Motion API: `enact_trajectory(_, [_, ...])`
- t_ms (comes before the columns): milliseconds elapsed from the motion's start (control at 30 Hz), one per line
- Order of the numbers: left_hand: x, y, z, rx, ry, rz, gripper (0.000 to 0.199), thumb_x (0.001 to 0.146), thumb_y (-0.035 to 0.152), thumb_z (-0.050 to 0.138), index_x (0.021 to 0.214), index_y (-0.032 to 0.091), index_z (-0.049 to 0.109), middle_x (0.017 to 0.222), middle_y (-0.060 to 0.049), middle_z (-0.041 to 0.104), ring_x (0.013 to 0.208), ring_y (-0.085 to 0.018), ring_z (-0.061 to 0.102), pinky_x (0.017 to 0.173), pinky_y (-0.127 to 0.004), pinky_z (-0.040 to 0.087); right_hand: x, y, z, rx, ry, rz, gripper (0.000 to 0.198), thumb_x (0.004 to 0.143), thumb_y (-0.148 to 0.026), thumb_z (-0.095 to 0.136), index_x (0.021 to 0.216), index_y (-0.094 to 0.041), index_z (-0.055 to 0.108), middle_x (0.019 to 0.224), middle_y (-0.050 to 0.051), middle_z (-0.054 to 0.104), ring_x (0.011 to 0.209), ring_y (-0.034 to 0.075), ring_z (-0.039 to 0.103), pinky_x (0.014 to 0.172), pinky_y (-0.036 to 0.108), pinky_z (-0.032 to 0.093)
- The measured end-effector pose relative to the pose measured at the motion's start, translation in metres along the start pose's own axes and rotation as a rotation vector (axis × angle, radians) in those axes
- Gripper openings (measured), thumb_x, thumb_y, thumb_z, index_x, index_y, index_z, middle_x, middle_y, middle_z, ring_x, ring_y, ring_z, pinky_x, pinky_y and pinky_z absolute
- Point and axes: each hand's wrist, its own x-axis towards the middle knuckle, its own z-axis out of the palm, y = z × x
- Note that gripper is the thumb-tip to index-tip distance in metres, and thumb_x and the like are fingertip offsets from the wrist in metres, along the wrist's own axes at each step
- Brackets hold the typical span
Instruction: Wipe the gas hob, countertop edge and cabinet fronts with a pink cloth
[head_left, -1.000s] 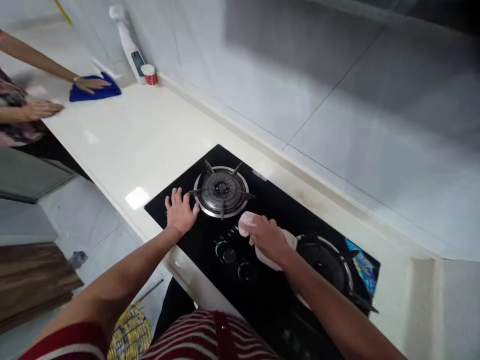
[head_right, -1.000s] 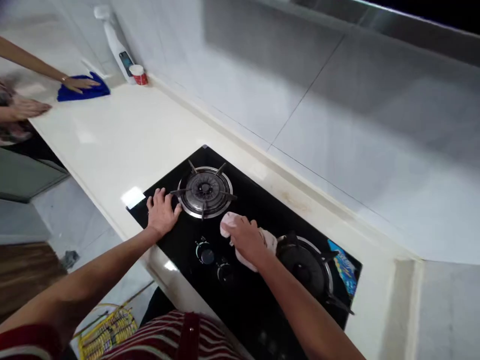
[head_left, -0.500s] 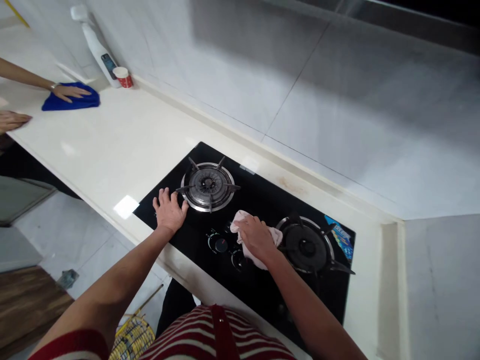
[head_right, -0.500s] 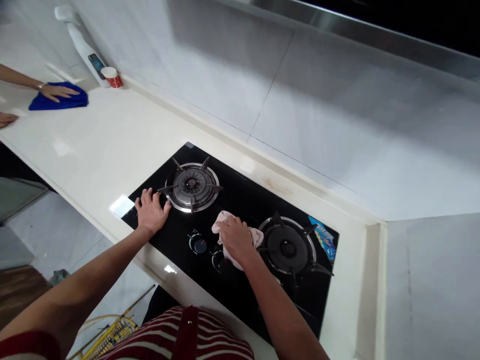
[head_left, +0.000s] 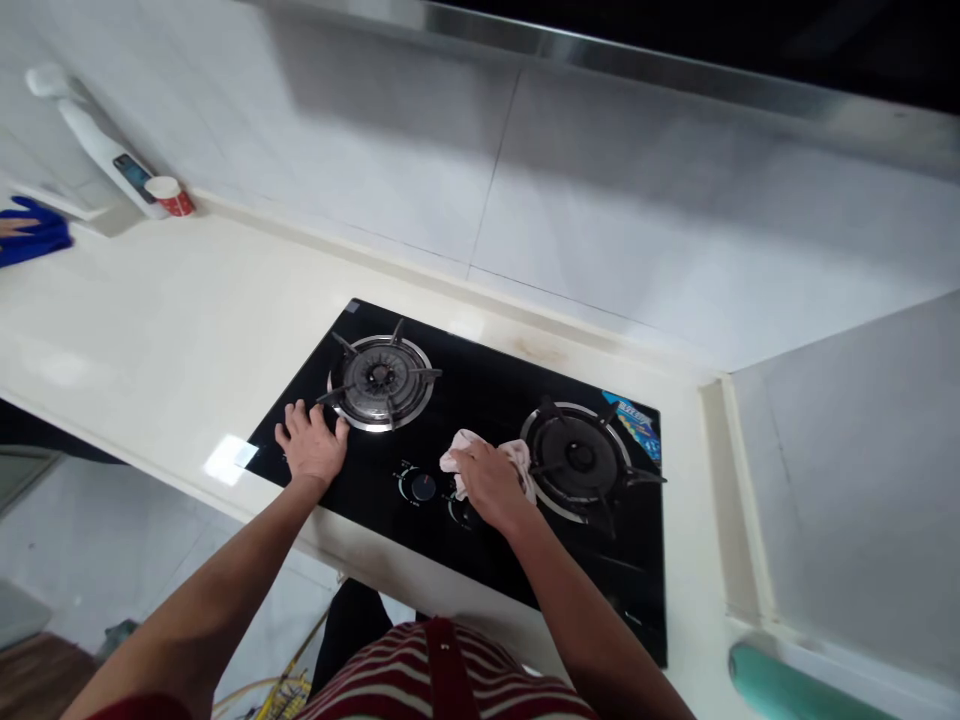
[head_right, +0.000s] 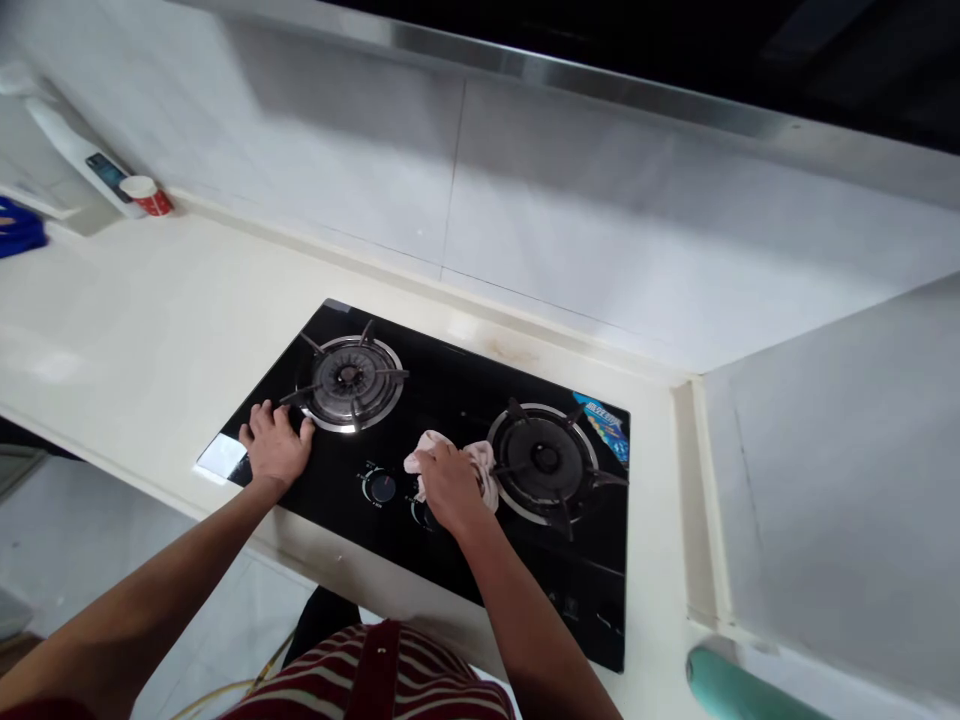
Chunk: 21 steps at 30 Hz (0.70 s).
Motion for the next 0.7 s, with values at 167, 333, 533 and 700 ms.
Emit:
enact_trajectory(167, [0.001, 0.0, 0.001, 0.008, 0.005, 0.014, 0.056, 0.094, 0.045, 0.044, 0.133, 0.005, 0.055, 0.152, -0.027, 0.04, 0.147, -0.04, 0.027, 0.117, -0.062, 0.024, -0.004, -0.009, -0.001, -0.019, 0.025, 0.08, 0.038, 0.102, -0.028, 0.037, 0.129, -0.02, 0.063, 0.119, 0.014, 0.059, 0.109, 0.026, 0.055, 0.094, 0.038, 0.036])
enact_trajectory(333, [0.001, 0.0, 0.002, -0.001, 0.015, 0.019, 0.056, 0.094, 0.044, 0.044, 0.132, 0.005, 0.056, 0.151, -0.027, 0.041, 0.147, -0.041, 0.027, 0.117, -0.064, 0.024, -0.008, -0.012, 0.006, -0.029, 0.048, 0.232, 0.042, 0.104, -0.035, 0.034, 0.127, -0.017, 0.063, 0.121, 0.016, 0.06, 0.113, 0.027, 0.054, 0.099, 0.041, 0.035])
enact_trajectory(533, [0.001, -0.001, 0.004, -0.055, 0.023, 0.024, 0.054, 0.094, 0.043, 0.044, 0.131, 0.006, 0.056, 0.152, -0.027, 0.041, 0.148, -0.041, 0.026, 0.117, -0.064, 0.023, -0.029, -0.006, 0.017, -0.012, 0.064, 0.437, 0.037, 0.103, -0.031, 0.037, 0.126, -0.023, 0.064, 0.123, 0.012, 0.06, 0.113, 0.022, 0.055, 0.096, 0.034, 0.039])
enact_trajectory(700, [0.002, -0.001, 0.003, -0.11, 0.017, 0.032, 0.053, 0.093, 0.042, 0.045, 0.131, 0.006, 0.056, 0.152, -0.029, 0.039, 0.149, -0.041, 0.022, 0.116, -0.065, 0.022, -0.069, -0.004, 0.033, 0.0, 0.128, 0.707, 0.045, 0.105, -0.036, 0.03, 0.137, -0.027, 0.059, 0.13, 0.011, 0.057, 0.116, 0.024, 0.053, 0.093, 0.038, 0.043])
